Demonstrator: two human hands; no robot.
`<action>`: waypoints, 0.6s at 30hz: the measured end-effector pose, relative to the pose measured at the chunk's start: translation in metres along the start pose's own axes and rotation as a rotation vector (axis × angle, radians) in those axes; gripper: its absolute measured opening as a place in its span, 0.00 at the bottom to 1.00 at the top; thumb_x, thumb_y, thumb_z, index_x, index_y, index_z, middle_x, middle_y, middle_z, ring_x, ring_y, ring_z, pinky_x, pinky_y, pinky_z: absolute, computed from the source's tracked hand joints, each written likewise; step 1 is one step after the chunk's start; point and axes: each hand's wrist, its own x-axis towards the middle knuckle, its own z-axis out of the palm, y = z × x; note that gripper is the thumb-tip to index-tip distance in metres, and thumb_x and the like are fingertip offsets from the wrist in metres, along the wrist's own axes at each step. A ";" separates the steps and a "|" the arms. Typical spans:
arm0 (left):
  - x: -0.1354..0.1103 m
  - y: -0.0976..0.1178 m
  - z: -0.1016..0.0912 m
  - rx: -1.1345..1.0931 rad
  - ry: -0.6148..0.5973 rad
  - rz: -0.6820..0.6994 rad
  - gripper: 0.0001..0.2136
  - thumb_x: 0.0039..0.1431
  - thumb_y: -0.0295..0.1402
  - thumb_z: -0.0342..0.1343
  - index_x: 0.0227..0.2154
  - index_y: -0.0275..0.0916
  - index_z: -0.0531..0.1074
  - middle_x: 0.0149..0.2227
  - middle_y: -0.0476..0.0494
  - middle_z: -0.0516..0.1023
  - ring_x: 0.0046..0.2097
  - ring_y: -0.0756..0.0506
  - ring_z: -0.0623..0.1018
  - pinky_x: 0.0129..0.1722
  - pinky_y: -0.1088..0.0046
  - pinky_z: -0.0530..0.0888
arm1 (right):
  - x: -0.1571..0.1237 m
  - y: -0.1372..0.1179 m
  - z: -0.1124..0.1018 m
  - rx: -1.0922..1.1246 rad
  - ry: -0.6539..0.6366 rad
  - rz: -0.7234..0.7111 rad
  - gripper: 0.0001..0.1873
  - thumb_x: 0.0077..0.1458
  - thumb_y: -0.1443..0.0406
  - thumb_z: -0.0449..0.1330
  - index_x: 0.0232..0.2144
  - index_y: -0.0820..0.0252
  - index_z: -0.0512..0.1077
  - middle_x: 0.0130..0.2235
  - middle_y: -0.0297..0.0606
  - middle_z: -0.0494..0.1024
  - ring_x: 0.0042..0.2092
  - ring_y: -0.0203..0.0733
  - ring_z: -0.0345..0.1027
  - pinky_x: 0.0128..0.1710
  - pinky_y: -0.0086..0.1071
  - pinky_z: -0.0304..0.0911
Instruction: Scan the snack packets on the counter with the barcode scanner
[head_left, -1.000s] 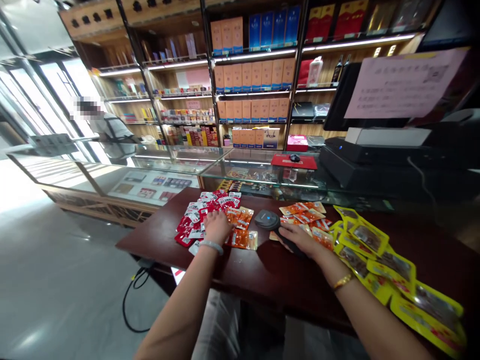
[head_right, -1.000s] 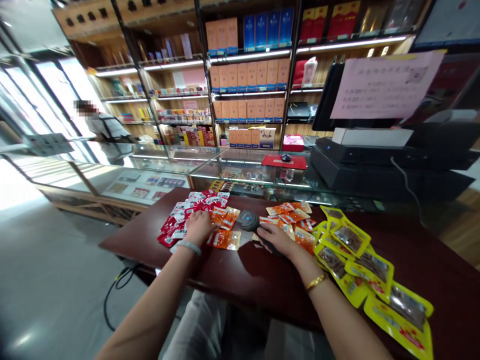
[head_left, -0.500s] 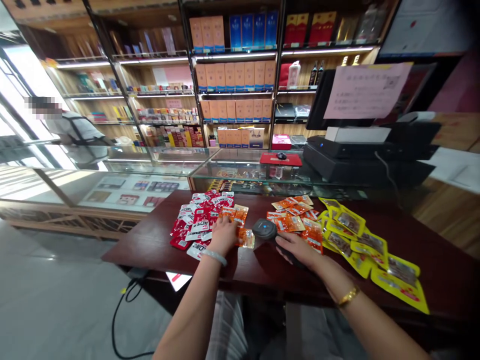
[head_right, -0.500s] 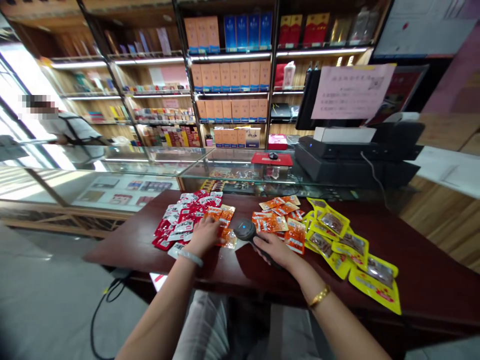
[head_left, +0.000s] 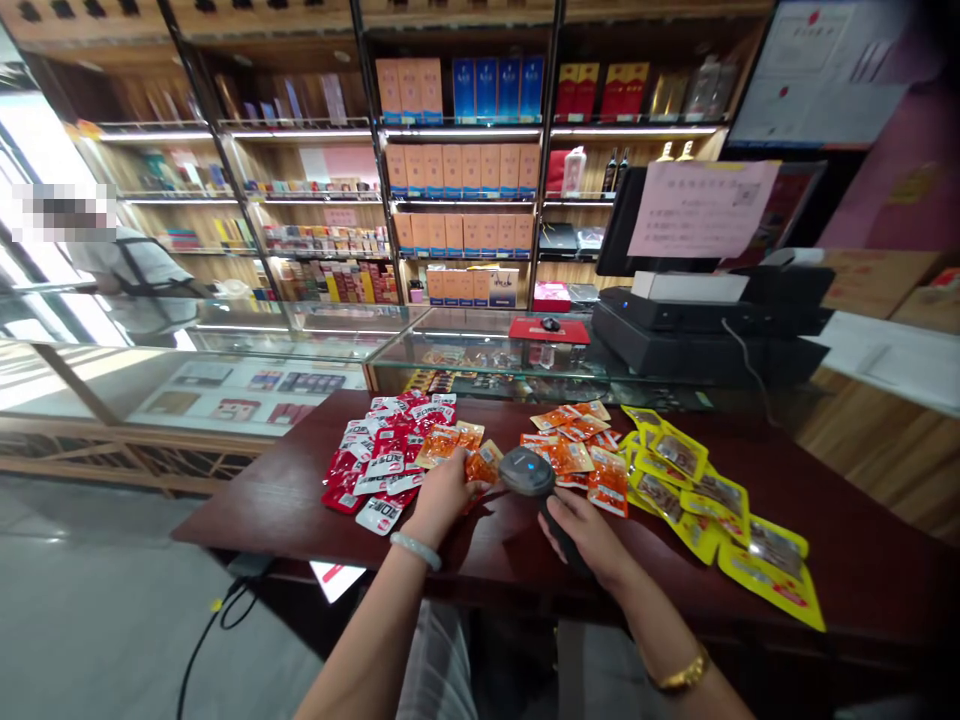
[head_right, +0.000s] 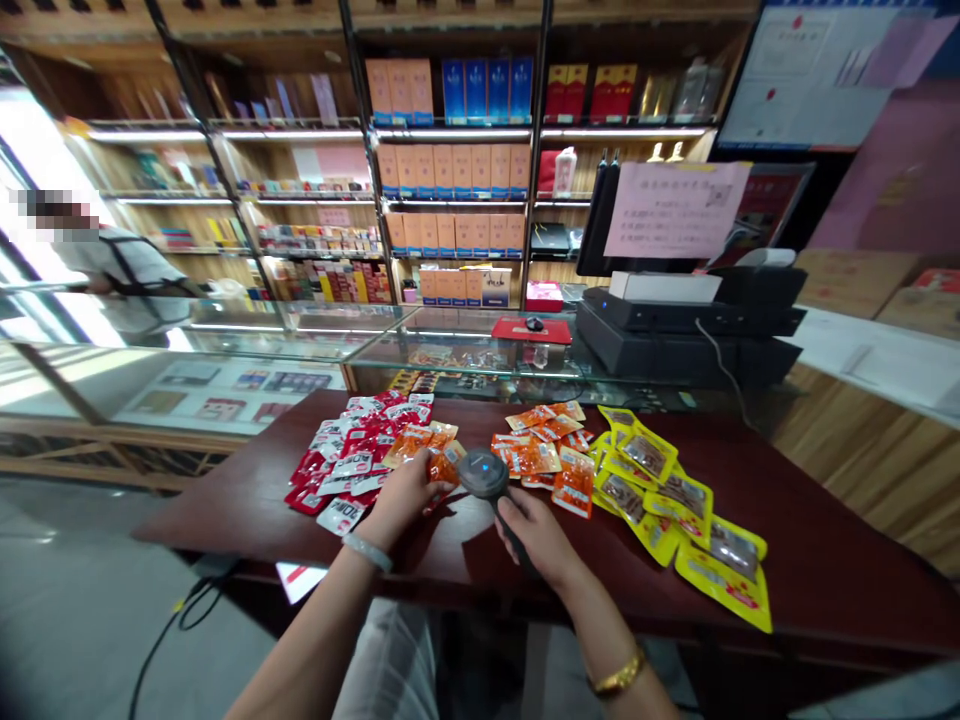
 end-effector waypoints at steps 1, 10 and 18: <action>0.000 0.002 0.002 -0.011 0.000 0.005 0.21 0.54 0.45 0.61 0.46 0.42 0.65 0.42 0.40 0.80 0.44 0.39 0.79 0.38 0.70 0.67 | 0.000 0.000 0.001 0.007 -0.004 -0.005 0.23 0.54 0.44 0.60 0.32 0.58 0.65 0.23 0.27 0.67 0.18 0.28 0.57 0.15 0.22 0.51; 0.015 0.024 0.018 -0.193 0.009 -0.009 0.21 0.53 0.42 0.63 0.46 0.40 0.66 0.42 0.40 0.79 0.45 0.40 0.79 0.41 0.71 0.68 | -0.003 0.000 -0.012 0.062 0.064 -0.034 0.25 0.53 0.43 0.61 0.29 0.58 0.64 0.21 0.26 0.67 0.17 0.28 0.56 0.14 0.22 0.52; 0.061 0.083 0.045 -0.720 0.031 0.266 0.25 0.56 0.27 0.58 0.57 0.39 0.65 0.55 0.37 0.75 0.54 0.44 0.75 0.54 0.68 0.70 | -0.002 -0.004 -0.031 0.076 0.223 -0.071 0.26 0.50 0.42 0.62 0.29 0.57 0.64 0.20 0.26 0.66 0.16 0.28 0.56 0.13 0.22 0.51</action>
